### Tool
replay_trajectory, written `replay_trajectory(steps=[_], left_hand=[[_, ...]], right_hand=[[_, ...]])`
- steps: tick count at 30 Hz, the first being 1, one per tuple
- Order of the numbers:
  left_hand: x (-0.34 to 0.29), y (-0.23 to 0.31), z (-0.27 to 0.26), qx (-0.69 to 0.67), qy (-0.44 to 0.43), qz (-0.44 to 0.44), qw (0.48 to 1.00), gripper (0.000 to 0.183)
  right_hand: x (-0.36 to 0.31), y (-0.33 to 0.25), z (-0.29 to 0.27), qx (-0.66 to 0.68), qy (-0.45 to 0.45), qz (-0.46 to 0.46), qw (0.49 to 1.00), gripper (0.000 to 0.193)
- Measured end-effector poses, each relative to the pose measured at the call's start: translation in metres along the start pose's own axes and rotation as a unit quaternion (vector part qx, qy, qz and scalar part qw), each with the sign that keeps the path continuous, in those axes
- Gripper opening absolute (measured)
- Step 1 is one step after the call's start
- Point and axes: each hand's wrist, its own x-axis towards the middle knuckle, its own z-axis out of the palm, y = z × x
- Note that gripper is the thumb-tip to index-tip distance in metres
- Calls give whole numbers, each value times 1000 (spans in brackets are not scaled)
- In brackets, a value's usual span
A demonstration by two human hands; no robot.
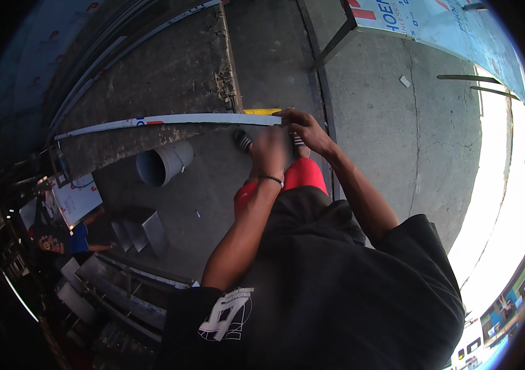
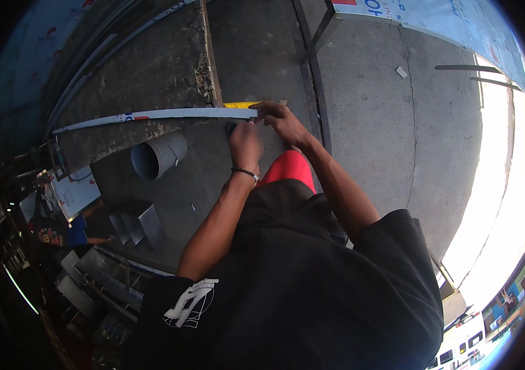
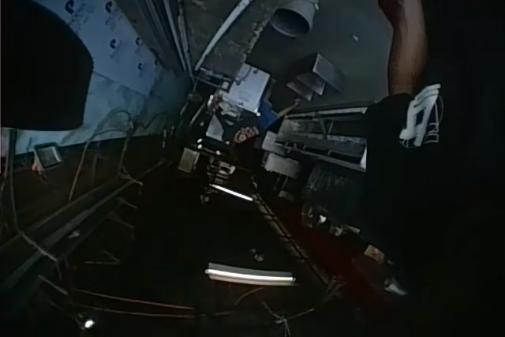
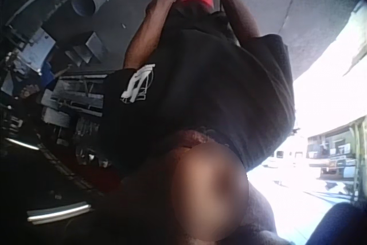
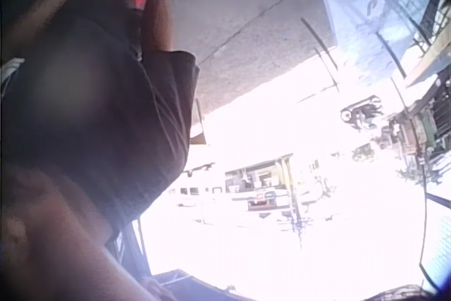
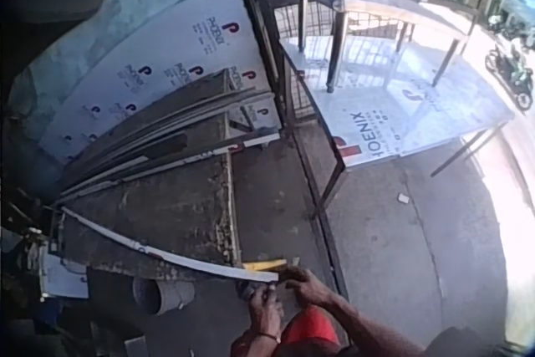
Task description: Marking a long metal strip with a pencil and then peeling off its protective plastic film.
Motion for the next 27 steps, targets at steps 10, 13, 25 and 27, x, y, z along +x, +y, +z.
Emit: replay_trajectory(steps=[10, 13, 25, 27], left_hand=[[19, -18, -8, 227, 30, 183, 956, 22], [21, -18, -6, 252, 44, 196, 947, 22], [2, 0, -2, -130, -36, -74, 988, 17], [2, -4, -1, -20, 7, -19, 1000, 18]], right_hand=[[1, -9, 4, -18, -2, 4, 1000, 50], [2, -7, 5, -15, -4, 1, 1000, 46], [5, -2, 0, -30, 0, -12, 999, 45], [5, -1, 1, -36, 8, -22, 999, 45]])
